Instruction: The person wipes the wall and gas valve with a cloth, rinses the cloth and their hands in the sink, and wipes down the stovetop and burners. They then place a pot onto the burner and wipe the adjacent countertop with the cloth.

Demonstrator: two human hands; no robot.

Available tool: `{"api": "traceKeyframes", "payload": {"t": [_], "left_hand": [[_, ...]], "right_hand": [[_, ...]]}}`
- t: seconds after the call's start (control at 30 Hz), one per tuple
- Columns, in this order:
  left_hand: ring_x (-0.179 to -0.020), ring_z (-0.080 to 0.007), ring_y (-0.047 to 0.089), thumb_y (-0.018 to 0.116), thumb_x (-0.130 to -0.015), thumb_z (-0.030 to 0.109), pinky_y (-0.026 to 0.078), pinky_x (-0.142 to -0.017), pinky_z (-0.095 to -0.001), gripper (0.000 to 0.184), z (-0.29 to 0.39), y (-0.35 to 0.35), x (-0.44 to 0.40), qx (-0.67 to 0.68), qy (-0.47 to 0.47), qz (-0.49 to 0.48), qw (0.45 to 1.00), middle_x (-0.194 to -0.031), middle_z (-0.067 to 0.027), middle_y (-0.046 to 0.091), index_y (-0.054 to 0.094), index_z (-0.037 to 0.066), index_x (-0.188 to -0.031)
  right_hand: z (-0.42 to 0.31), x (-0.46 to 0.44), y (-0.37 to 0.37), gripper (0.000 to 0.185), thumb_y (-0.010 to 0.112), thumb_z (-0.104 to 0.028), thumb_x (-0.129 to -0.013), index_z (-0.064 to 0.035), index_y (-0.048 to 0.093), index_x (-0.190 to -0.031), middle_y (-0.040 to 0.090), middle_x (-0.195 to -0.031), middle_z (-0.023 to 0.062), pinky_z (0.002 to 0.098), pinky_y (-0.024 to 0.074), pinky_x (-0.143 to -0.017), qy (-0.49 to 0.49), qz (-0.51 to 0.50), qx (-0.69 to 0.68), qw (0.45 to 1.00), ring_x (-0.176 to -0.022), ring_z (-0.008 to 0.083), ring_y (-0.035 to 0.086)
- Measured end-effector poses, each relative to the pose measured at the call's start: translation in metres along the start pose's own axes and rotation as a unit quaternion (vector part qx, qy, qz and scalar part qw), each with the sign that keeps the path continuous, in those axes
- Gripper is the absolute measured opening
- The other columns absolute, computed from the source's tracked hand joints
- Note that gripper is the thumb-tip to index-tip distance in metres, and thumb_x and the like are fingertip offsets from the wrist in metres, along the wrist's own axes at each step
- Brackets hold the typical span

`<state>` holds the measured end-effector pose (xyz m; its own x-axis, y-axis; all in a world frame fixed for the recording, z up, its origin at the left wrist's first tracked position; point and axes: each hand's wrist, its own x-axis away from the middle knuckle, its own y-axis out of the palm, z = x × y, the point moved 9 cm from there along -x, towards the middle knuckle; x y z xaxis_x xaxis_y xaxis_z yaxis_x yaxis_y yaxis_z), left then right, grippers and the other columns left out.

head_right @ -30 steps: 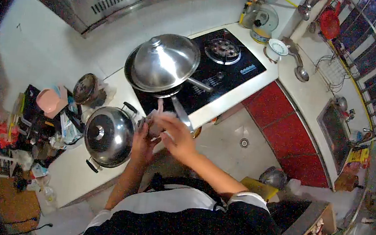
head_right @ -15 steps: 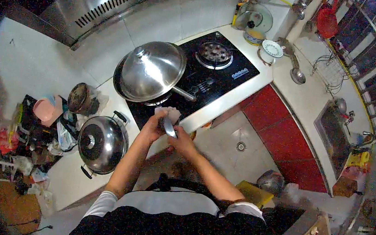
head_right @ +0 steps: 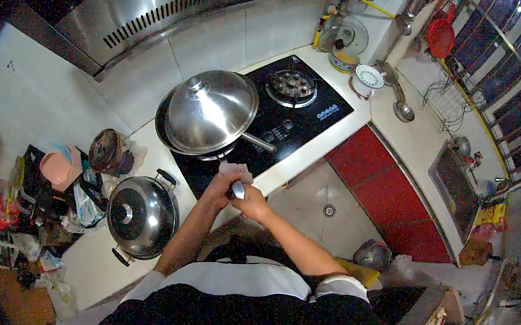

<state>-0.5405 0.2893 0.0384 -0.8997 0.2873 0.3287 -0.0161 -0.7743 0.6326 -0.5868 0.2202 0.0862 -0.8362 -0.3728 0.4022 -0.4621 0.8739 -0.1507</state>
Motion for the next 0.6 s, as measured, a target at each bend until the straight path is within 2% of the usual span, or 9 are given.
{"api": "traceKeyframes", "payload": {"t": [0.07,0.1,0.2,0.27,0.3,0.33,0.4,0.43,0.6], "left_hand": [[-0.084,-0.0189,0.06,0.059,-0.077,0.005,0.051,-0.072,-0.0334,0.022,0.01,0.008,0.02,-0.016,-0.039,0.081,0.996,-0.091,-0.0075,0.06,0.056,0.003,-0.099],[-0.084,-0.0189,0.06,0.059,-0.077,0.005,0.051,-0.072,-0.0334,0.022,0.007,0.009,0.019,-0.017,-0.04,0.081,0.996,-0.091,-0.0075,0.06,0.056,0.003,-0.099],[-0.082,-0.019,0.061,0.058,-0.078,0.005,0.051,-0.072,-0.0328,0.021,0.01,0.019,0.009,-0.019,-0.021,0.046,0.999,-0.089,-0.0088,0.061,0.057,0.002,-0.098],[-0.078,-0.0195,0.062,0.058,-0.078,0.006,0.051,-0.07,-0.0324,0.021,0.017,0.046,0.003,-0.04,0.015,-0.083,0.996,-0.087,-0.0098,0.062,0.057,0.0,-0.098],[-0.076,-0.0193,0.063,0.059,-0.078,0.006,0.051,-0.069,-0.0313,0.021,0.024,0.052,0.006,-0.046,0.019,0.004,0.999,-0.086,-0.01,0.063,0.058,0.0,-0.098],[-0.076,-0.0193,0.063,0.059,-0.078,0.006,0.051,-0.069,-0.0313,0.021,0.024,0.06,0.001,-0.046,0.021,0.009,0.999,-0.086,-0.01,0.063,0.058,0.0,-0.098],[-0.079,-0.0194,0.063,0.06,-0.077,0.006,0.052,-0.068,-0.0308,0.022,0.023,0.07,-0.013,-0.062,0.013,0.04,0.997,-0.088,-0.0102,0.064,0.059,0.0,-0.099],[-0.079,-0.0194,0.063,0.06,-0.077,0.006,0.052,-0.068,-0.0308,0.022,0.021,0.075,-0.022,-0.064,0.015,0.041,0.997,-0.088,-0.0102,0.064,0.059,0.0,-0.099],[-0.082,-0.0202,0.063,0.06,-0.079,0.006,0.052,-0.07,-0.0321,0.023,0.013,0.126,-0.075,-0.089,0.01,0.006,0.996,-0.092,-0.0103,0.064,0.057,0.0,-0.102]], "right_hand": [[0.0,0.002,-0.006,0.035,0.064,-0.013,-0.071,0.0007,0.053,-0.101,0.057,-0.066,0.0069,0.0276,0.0426,-0.04,-0.009,0.024,0.022,0.999,-0.044,0.0136,0.051],[0.004,0.001,-0.007,0.035,0.064,-0.013,-0.071,0.0007,0.053,-0.101,0.057,-0.066,0.0069,0.0276,0.0426,-0.04,-0.008,0.024,0.021,0.999,-0.044,0.0136,0.051],[0.003,-0.004,-0.022,0.041,0.065,-0.017,-0.068,0.0008,0.053,-0.103,0.059,-0.071,0.0097,0.0305,0.0462,-0.044,-0.062,0.052,0.069,0.994,-0.051,0.0175,0.056],[0.003,-0.005,-0.034,0.046,0.065,-0.02,-0.066,0.0006,0.053,-0.106,0.061,-0.077,0.0127,0.0338,0.0491,-0.051,-0.086,0.075,0.115,0.987,-0.061,0.0219,0.059],[0.002,-0.003,-0.042,0.046,0.064,-0.02,-0.067,-0.0001,0.053,-0.107,0.062,-0.083,0.0146,0.0357,0.0497,-0.063,-0.067,0.072,0.108,0.989,-0.073,0.0248,0.061],[0.01,-0.009,-0.049,0.046,0.064,-0.02,-0.067,-0.0001,0.053,-0.107,0.062,-0.083,0.0146,0.0357,0.0497,-0.063,-0.068,0.067,0.108,0.99,-0.073,0.0248,0.061],[0.004,-0.017,-0.067,0.045,0.064,-0.02,-0.067,-0.0011,0.054,-0.107,0.063,-0.088,0.0151,0.0364,0.0476,-0.072,-0.133,0.076,0.155,0.976,-0.081,0.0259,0.061],[-0.005,-0.01,-0.082,0.043,0.063,-0.02,-0.068,-0.001,0.055,-0.105,0.063,-0.091,0.0156,0.0373,0.0458,-0.077,-0.124,0.068,0.114,0.983,-0.086,0.0266,0.06],[0.007,-0.027,-0.148,0.041,0.062,-0.022,-0.068,-0.0009,0.055,-0.102,0.062,-0.089,0.016,0.0383,0.0461,-0.075,-0.114,0.088,0.107,0.984,-0.084,0.0281,0.06]]}}
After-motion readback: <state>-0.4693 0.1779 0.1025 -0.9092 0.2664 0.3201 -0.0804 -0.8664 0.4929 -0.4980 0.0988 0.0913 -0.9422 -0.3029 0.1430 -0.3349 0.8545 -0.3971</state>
